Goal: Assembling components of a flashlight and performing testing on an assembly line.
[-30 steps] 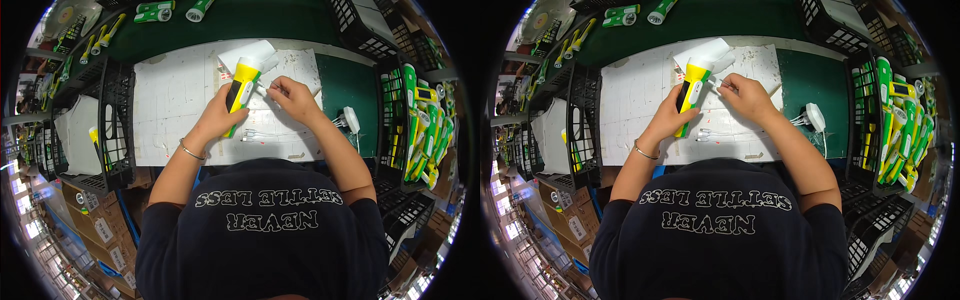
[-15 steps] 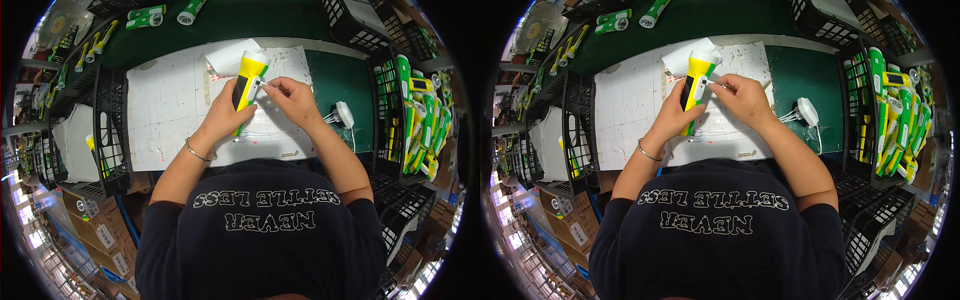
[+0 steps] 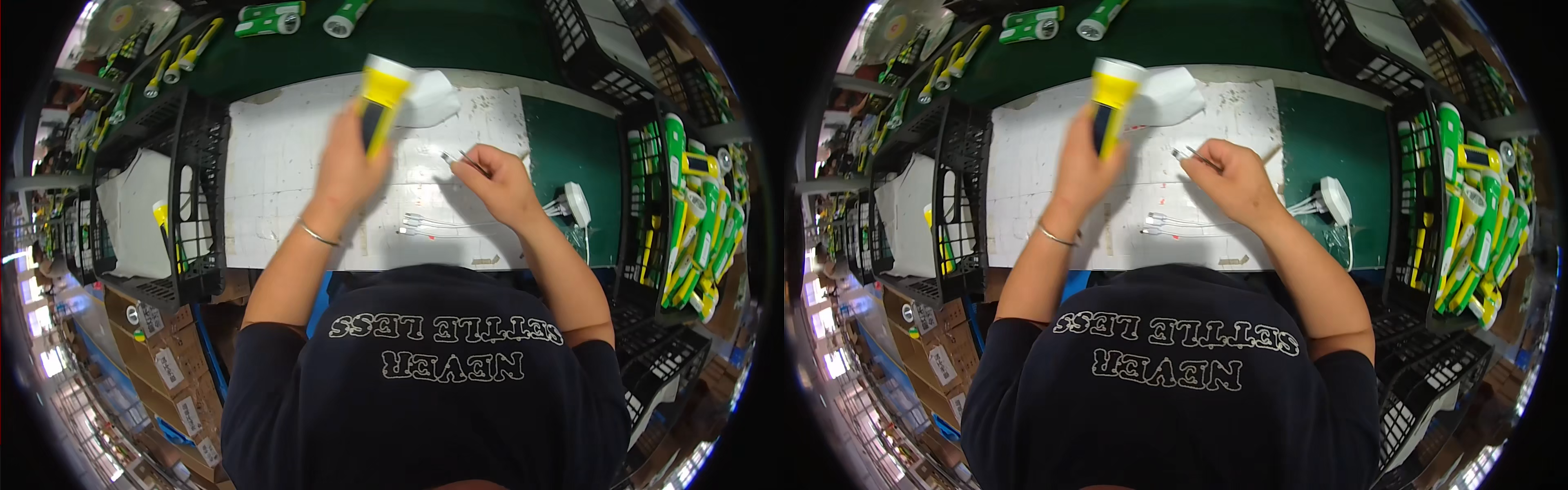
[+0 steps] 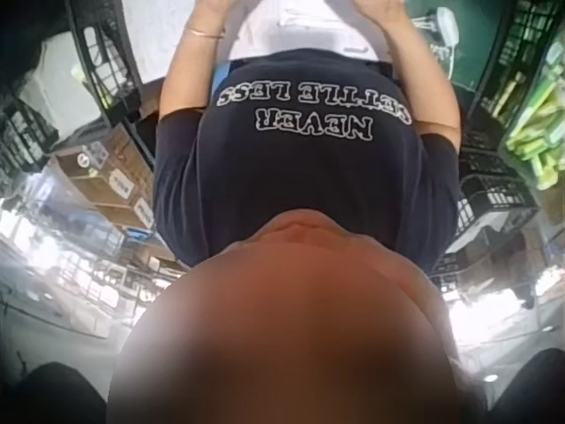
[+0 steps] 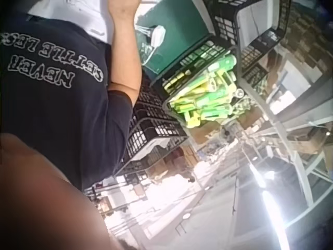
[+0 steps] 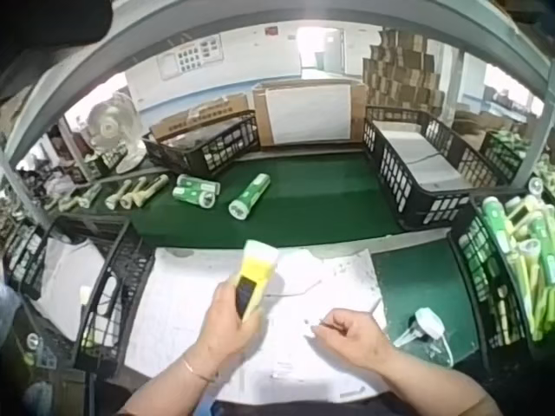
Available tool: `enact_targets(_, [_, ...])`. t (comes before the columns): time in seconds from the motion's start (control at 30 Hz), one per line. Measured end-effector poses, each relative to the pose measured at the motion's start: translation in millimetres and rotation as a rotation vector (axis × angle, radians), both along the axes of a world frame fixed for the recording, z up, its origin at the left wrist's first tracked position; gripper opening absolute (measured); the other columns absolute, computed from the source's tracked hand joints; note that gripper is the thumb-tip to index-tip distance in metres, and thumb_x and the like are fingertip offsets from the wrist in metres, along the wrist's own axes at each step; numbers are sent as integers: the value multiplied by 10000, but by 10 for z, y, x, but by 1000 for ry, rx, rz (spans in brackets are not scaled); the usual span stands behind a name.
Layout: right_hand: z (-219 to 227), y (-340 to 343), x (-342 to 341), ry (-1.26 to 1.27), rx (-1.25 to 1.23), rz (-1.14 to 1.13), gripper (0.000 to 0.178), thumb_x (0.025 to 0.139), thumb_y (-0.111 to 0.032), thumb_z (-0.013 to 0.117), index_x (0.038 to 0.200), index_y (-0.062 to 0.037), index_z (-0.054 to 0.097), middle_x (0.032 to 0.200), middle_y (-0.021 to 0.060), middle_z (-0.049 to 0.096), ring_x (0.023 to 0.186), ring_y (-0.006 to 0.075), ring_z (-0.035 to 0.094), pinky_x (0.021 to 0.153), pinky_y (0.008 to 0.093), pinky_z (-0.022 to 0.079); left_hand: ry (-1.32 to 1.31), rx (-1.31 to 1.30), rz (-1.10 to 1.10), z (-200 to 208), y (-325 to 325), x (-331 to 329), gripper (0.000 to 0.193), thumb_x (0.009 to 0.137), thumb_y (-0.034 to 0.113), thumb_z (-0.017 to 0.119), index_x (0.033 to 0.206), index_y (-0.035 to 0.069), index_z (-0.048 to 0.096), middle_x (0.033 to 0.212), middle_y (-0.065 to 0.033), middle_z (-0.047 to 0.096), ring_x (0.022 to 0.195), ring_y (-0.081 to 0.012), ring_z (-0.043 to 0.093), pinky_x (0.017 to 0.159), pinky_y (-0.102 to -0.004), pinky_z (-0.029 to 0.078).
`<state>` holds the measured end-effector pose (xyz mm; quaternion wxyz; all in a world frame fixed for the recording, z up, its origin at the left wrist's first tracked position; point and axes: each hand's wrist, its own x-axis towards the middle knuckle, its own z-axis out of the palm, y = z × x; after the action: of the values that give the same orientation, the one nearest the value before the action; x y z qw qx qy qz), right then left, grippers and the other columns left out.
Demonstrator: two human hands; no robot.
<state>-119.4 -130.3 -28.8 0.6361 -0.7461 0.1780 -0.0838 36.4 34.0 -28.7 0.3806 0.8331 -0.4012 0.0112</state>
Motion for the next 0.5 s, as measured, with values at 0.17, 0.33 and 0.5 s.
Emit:
enact_targets(0.17, [-26,-128,-128,96,22,-22,189,825,-179,633,816,7,595,628,-34,508,579,33,406,522,209,345,-309,-347,618,789,1166,1102,604,761,289,724,1166,-46,426,1036,-151,538,898,-241,528,824,-332,422])
enact_targets(0.33, [16,-148,-1,64,-13,-44,222,831,-201,635,899,7,601,672,-22,538,610,40,437,560,199,374,24,591,759,619,2918,2211,576,715,313,701,1106,-55,493,928,-215,629,862,-358,617,745,-409,470])
enact_targets(0.5, [-26,-177,7,86,-66,-37,247,822,-213,641,941,1,603,712,-1,567,646,50,478,598,206,405,629,729,483,183,2581,2281,416,776,285,636,1047,-28,600,924,-146,640,816,-222,586,744,-337,476])
